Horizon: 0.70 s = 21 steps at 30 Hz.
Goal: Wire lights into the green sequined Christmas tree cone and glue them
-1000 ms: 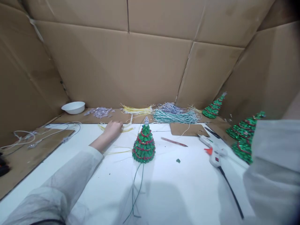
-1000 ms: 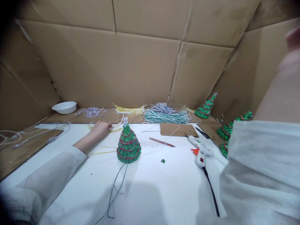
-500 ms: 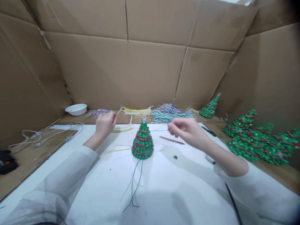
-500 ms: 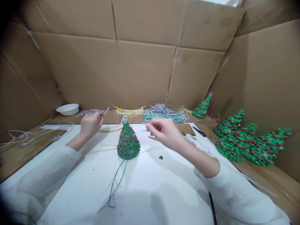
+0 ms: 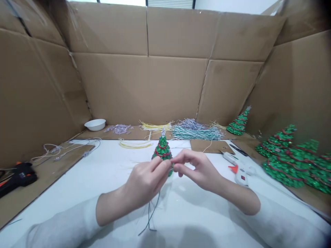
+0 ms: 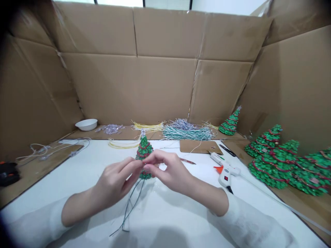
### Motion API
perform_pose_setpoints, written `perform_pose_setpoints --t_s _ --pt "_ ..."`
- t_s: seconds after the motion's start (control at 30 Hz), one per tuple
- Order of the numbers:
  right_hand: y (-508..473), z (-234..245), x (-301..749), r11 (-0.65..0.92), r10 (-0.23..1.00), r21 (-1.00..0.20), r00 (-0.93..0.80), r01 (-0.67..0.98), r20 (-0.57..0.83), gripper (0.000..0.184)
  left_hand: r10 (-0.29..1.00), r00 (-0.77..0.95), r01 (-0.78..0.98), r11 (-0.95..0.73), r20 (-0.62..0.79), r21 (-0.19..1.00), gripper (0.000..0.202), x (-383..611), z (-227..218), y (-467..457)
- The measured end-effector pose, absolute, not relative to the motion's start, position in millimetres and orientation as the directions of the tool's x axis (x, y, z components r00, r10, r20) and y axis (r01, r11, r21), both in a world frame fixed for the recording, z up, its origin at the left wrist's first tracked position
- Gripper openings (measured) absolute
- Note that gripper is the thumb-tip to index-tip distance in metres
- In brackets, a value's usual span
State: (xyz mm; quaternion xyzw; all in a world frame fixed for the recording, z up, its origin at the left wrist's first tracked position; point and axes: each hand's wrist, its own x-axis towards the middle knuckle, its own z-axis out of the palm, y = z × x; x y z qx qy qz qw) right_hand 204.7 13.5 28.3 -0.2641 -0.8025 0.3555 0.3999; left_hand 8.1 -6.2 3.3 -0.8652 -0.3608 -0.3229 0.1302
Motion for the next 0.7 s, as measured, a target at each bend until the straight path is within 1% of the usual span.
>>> perform_pose_setpoints --t_s 0.07,0.13,0.17,0.2,0.23,0.3,0.37,0.43,0.5,0.57,0.6,0.63,0.7 --pt "14.0 25.7 207.4 0.606 0.736 -0.773 -0.500 0.186 0.457 0.014 0.727 0.457 0.701 -0.649 0.513 0.295 0.018 14.7 -2.6 -15.1" --pt "17.7 25.8 213.2 0.629 0.752 -0.728 -0.451 0.271 0.482 0.015 0.856 0.402 0.629 -0.517 0.327 0.581 0.018 17.9 -7.2 -20.9" --pt "20.6 26.9 217.0 0.650 0.748 -0.689 -0.428 0.321 0.507 0.014 0.888 0.395 0.574 -0.438 0.234 0.691 0.019 18.7 -9.4 -22.8" --pt "23.9 28.7 221.1 0.667 0.741 -0.645 -0.416 0.372 0.527 0.013 0.905 0.397 0.521 -0.362 0.156 0.773 0.023 19.3 -11.8 -24.2" --pt "27.6 31.1 225.5 0.675 0.737 -0.605 -0.417 0.421 0.532 0.012 0.912 0.400 0.479 -0.298 0.097 0.826 0.027 19.7 -14.3 -25.2" --pt "34.9 37.2 234.4 0.652 0.758 -0.564 -0.428 0.506 0.492 0.012 0.912 0.409 0.449 -0.226 0.026 0.865 0.033 20.8 -19.6 -26.7" --pt "40.0 43.4 242.2 0.600 0.800 -0.547 -0.438 0.584 0.410 0.015 0.907 0.422 0.455 -0.215 0.003 0.864 0.034 22.9 -25.0 -28.2" --pt "41.1 47.2 246.6 0.561 0.828 -0.500 -0.466 0.660 0.312 0.016 0.899 0.438 0.441 -0.224 0.010 0.869 0.035 26.3 -30.1 -29.7" --pt "37.4 46.5 245.5 0.554 0.825 -0.425 -0.538 0.716 0.171 0.019 0.903 0.429 0.411 -0.208 0.014 0.888 0.038 30.2 -34.4 -30.5" --pt "30.3 40.8 238.8 0.591 0.773 -0.380 -0.634 0.712 0.016 0.023 0.902 0.432 0.399 -0.173 -0.018 0.900 0.037 33.0 -37.7 -29.9" --pt "26.6 36.6 234.1 0.616 0.735 -0.382 -0.677 0.689 -0.036 0.024 0.896 0.443 0.410 -0.164 -0.038 0.897 0.036 33.4 -38.5 -28.9" --pt "23.5 32.2 229.3 0.637 0.698 -0.401 -0.713 0.658 -0.061 0.025 0.889 0.456 0.426 -0.167 -0.051 0.889 0.034 33.1 -38.7 -27.4" --pt "20.7 24.9 221.8 0.655 0.653 -0.453 -0.754 0.605 -0.063 0.026 0.883 0.467 0.461 -0.197 -0.049 0.865 0.032 30.0 -37.0 -23.2"
